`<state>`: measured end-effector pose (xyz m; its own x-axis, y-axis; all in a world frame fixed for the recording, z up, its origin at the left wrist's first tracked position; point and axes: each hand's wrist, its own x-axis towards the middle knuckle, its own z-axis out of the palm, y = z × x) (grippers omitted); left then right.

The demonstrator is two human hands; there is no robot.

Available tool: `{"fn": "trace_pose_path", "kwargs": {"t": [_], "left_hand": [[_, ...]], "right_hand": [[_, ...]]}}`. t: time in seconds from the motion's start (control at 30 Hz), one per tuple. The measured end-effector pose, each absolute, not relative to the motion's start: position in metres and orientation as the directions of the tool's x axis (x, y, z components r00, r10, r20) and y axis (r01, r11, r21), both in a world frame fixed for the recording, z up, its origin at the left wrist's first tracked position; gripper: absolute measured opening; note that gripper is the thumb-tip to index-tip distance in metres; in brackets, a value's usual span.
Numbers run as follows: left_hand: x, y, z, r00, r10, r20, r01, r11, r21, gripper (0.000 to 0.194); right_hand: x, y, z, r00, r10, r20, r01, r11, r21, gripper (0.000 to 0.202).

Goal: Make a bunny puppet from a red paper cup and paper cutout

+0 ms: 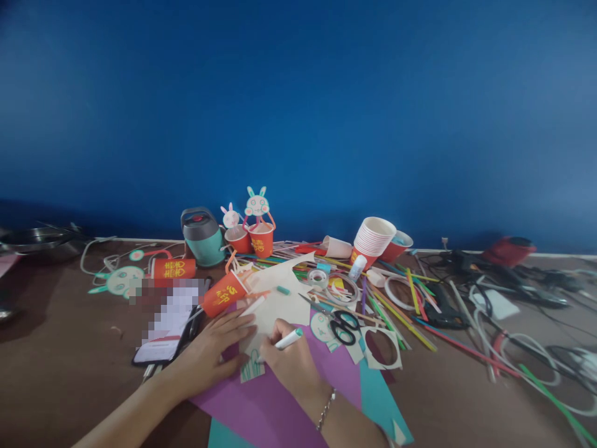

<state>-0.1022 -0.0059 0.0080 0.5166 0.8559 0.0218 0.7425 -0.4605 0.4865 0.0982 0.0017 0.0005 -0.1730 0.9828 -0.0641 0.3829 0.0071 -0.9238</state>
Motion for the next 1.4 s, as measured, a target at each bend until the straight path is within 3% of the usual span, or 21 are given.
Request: {"fn": "trace_pose_path", "kwargs": {"t": [0.57,0.73,1.2,1.4], "left_hand": [[-0.0998,-0.0063,0.0124,0.498,0.867,0.021,0.754,-0.445,0.483,0.046],[-0.0994,-0.0065,0.0150,0.500,0.865,0.046,0.744,-0.456,0.488,0.045],[-0.1004,-0.0061,0.0118,0.496,0.868,0.010,0.759,-0.439,0.480,0.047],[-0.0996,-0.0060,0.0128,0.504,0.864,0.007,0.760,-0.447,0.472,0.047]], "right_hand": [[0.0990,0.0015,-0.0015,-0.230,0.972,-0.036,0.443,0.072,-0.894,0.021],[0.0990,0.0025,-0.0007,-0.182,0.980,-0.075,0.386,0.001,-0.922,0.022],[0.0974,0.0003,0.0022,-0.205,0.976,-0.080,0.413,0.012,-0.911,0.020],[0.0984,0.0006,-0.0009,-0.229,0.973,-0.021,0.452,0.087,-0.888,0.021]]}}
